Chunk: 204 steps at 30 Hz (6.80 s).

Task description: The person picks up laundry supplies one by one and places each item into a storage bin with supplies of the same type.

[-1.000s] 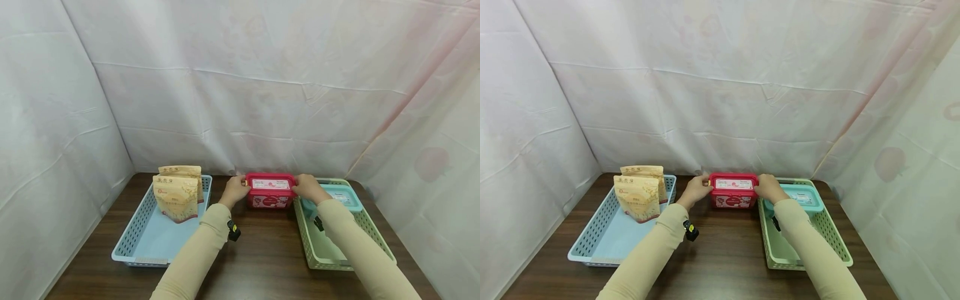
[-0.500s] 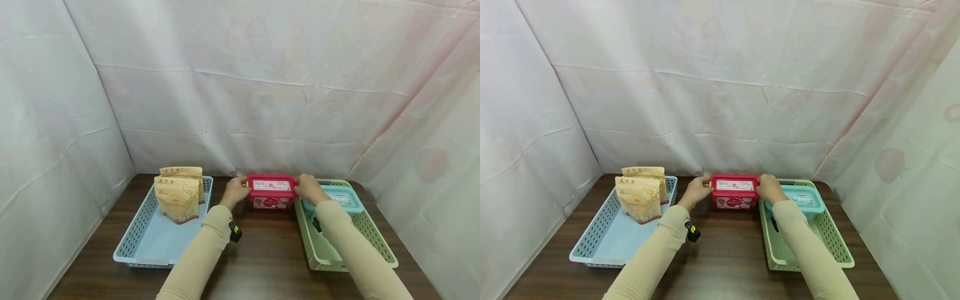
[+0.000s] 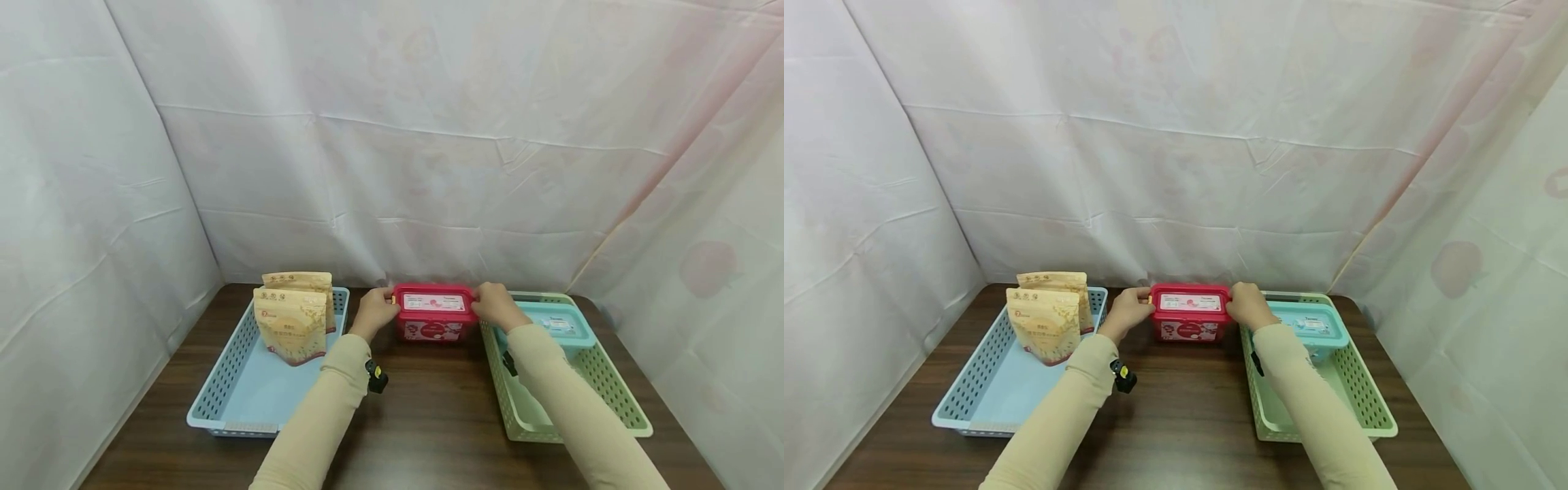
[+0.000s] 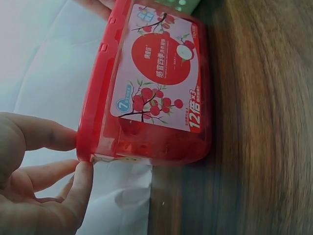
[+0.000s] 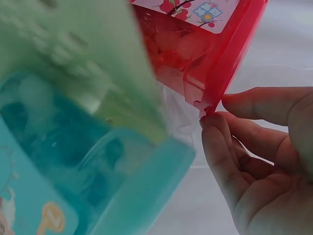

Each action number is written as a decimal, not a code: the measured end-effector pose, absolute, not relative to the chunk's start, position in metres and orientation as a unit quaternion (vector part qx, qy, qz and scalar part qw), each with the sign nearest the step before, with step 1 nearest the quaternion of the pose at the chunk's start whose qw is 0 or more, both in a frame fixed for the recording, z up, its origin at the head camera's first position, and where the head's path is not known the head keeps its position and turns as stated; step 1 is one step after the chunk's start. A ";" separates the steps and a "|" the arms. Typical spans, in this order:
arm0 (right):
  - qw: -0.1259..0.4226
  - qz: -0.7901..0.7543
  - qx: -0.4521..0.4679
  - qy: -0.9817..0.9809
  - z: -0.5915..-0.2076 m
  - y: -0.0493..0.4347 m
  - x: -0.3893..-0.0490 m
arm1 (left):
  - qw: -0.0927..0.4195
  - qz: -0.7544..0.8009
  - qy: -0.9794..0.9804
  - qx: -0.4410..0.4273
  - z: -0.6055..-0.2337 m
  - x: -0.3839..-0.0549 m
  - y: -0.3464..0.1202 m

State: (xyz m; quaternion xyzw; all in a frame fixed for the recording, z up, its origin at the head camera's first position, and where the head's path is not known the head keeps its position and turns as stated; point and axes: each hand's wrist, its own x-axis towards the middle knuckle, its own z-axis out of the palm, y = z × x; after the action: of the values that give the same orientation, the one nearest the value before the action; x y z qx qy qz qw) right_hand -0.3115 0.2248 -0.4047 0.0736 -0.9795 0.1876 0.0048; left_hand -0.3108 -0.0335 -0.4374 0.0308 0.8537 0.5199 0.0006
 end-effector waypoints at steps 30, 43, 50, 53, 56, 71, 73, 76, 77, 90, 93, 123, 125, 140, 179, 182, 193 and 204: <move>-0.037 0.279 0.074 -0.957 -0.418 0.205 -0.318 | 0.033 0.570 0.821 0.021 -0.441 -0.312 -0.056; -0.052 0.339 0.061 -0.938 -0.428 0.207 -0.314 | 0.047 0.553 0.831 0.017 -0.443 -0.310 -0.055; -0.051 0.331 0.059 -0.940 -0.427 0.206 -0.311 | 0.046 0.537 0.842 0.022 -0.440 -0.307 -0.055; -0.051 0.325 0.068 -0.942 -0.428 0.206 -0.310 | 0.047 0.530 0.847 0.021 -0.437 -0.304 -0.057; -0.048 0.310 0.077 -0.946 -0.427 0.205 -0.310 | 0.049 0.515 0.856 0.019 -0.435 -0.301 -0.059; -0.032 0.174 0.123 -0.976 -0.420 0.196 -0.291 | 0.058 0.474 0.878 0.041 -0.433 -0.288 -0.067; -0.030 0.169 0.130 -0.977 -0.419 0.195 -0.286 | 0.058 0.473 0.878 0.044 -0.432 -0.284 -0.069; -0.021 0.161 0.145 -0.976 -0.417 0.194 -0.277 | 0.059 0.473 0.878 0.052 -0.432 -0.278 -0.071; -0.019 0.160 0.149 -0.976 -0.417 0.193 -0.274 | 0.059 0.473 0.878 0.055 -0.432 -0.276 -0.072; -0.014 0.158 0.187 -0.970 -0.415 0.189 -0.231 | 0.073 0.420 0.897 0.115 -0.424 -0.245 -0.084; -0.009 0.156 0.186 -0.970 -0.414 0.189 -0.220 | 0.079 0.416 0.896 0.132 -0.421 -0.237 -0.086; 0.023 0.170 0.209 -0.963 -0.423 0.192 -0.173 | 0.122 0.446 0.869 0.178 -0.424 -0.197 -0.102; 0.018 0.174 0.209 -0.962 -0.424 0.193 -0.174 | 0.126 0.445 0.870 0.171 -0.425 -0.197 -0.103; -0.051 0.277 0.194 -0.940 -0.419 0.204 -0.186 | 0.144 0.465 0.862 0.144 -0.428 -0.201 -0.109; -0.261 0.620 0.125 -0.729 -0.442 0.229 -0.199 | 0.211 0.585 0.778 0.093 -0.437 -0.196 -0.108; -0.260 0.624 0.126 -0.726 -0.442 0.229 -0.198 | 0.210 0.578 0.782 0.101 -0.437 -0.196 -0.109; -0.256 0.628 0.136 -0.723 -0.442 0.229 -0.197 | 0.214 0.587 0.774 0.105 -0.440 -0.200 -0.111; -0.246 0.629 0.143 -0.723 -0.442 0.232 -0.197 | 0.208 0.602 0.762 0.112 -0.436 -0.200 -0.111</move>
State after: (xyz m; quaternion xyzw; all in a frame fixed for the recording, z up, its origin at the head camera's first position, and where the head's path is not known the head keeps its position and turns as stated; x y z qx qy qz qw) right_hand -0.1972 0.2324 -0.4420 0.1432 -0.7232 0.6291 -0.2464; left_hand -0.2004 -0.1111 -0.4365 0.1121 0.7623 0.6024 0.2085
